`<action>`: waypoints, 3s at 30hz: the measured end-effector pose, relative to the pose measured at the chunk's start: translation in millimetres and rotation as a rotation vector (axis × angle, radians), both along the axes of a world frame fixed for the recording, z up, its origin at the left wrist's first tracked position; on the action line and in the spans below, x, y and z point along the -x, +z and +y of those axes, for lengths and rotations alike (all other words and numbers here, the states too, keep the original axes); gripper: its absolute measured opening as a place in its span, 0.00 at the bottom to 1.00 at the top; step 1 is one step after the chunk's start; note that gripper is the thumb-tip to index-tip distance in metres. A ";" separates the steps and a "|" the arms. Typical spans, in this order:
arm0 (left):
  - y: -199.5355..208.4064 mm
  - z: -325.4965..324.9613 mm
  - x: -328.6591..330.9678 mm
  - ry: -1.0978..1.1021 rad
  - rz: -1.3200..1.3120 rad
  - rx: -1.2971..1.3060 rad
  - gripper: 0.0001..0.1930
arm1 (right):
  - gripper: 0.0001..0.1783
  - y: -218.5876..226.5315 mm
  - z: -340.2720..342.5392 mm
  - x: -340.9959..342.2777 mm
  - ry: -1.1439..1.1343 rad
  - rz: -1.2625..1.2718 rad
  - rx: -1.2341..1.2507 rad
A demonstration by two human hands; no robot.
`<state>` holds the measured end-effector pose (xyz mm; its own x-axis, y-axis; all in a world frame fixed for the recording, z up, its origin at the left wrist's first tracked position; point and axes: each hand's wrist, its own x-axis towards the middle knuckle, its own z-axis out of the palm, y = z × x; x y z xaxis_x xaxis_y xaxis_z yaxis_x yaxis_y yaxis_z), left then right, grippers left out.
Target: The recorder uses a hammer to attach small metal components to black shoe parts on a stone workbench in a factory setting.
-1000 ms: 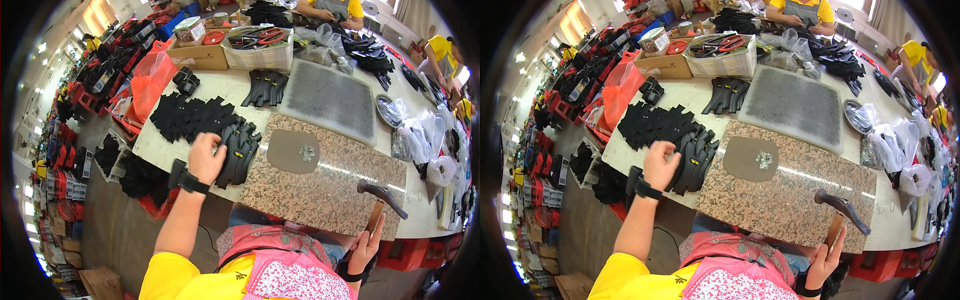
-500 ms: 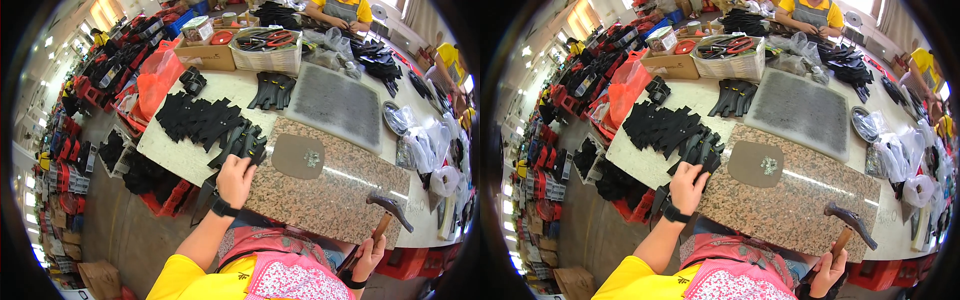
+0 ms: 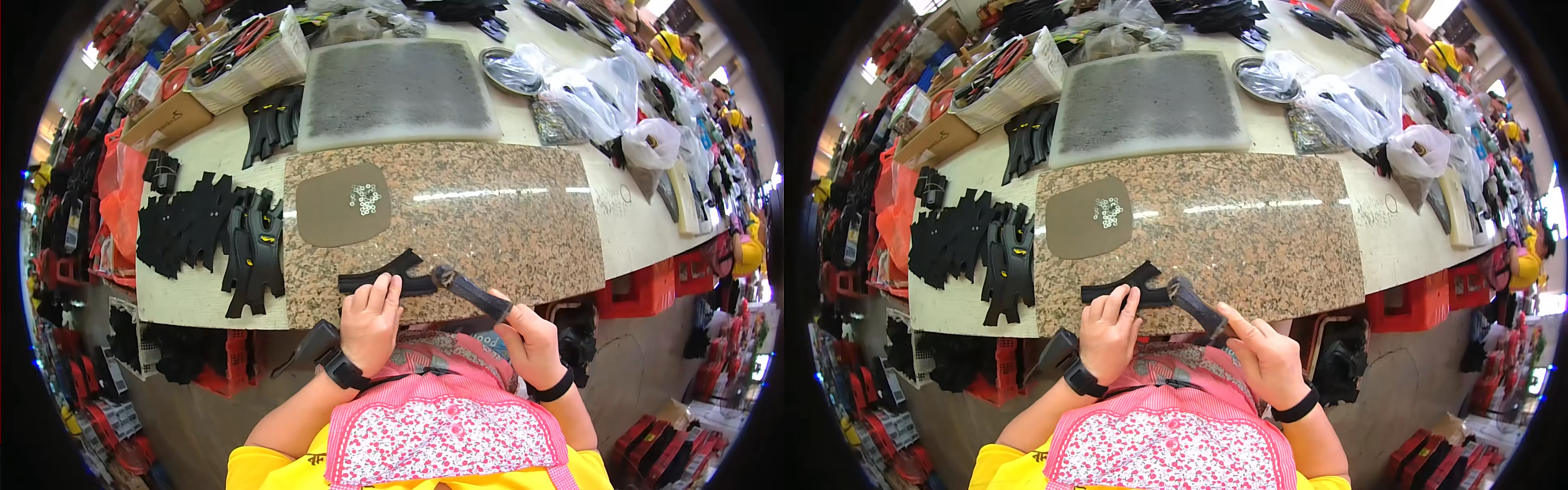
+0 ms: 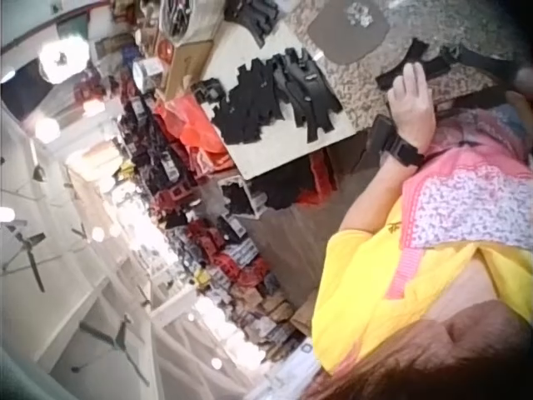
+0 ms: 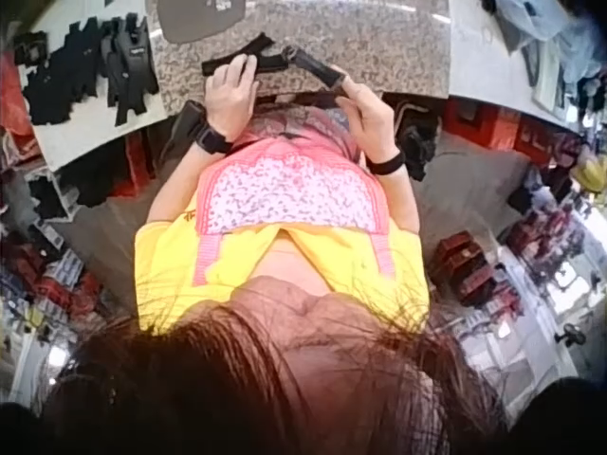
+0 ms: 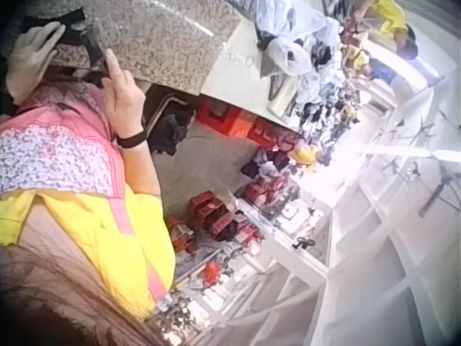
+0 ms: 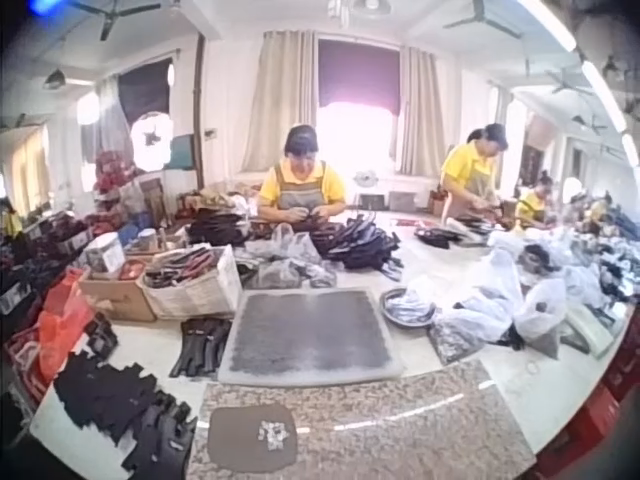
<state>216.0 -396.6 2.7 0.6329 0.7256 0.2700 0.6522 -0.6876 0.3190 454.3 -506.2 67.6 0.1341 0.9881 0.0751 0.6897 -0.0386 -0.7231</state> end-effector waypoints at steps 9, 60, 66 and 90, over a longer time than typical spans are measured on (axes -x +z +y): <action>17.2 8.6 5.0 0.004 -0.027 0.137 0.26 | 0.21 2.5 10.5 14.6 0.071 -0.158 0.123; -0.9 38.1 -3.2 0.035 -0.446 0.258 0.05 | 0.31 -13.7 9.4 8.9 0.079 -0.069 0.022; -3.4 39.1 -8.2 -0.027 -0.362 0.080 0.07 | 0.31 -14.5 8.8 8.8 0.077 -0.072 0.028; -11.0 32.1 18.1 -0.054 -0.365 0.175 0.16 | 0.29 20.4 20.2 21.5 0.239 -0.095 -0.201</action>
<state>197.9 -364.5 -8.2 0.5569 0.7488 0.3595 0.4390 -0.6328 0.6379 432.7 -486.0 88.0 -0.1171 0.9548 0.2731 0.7269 0.2698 -0.6315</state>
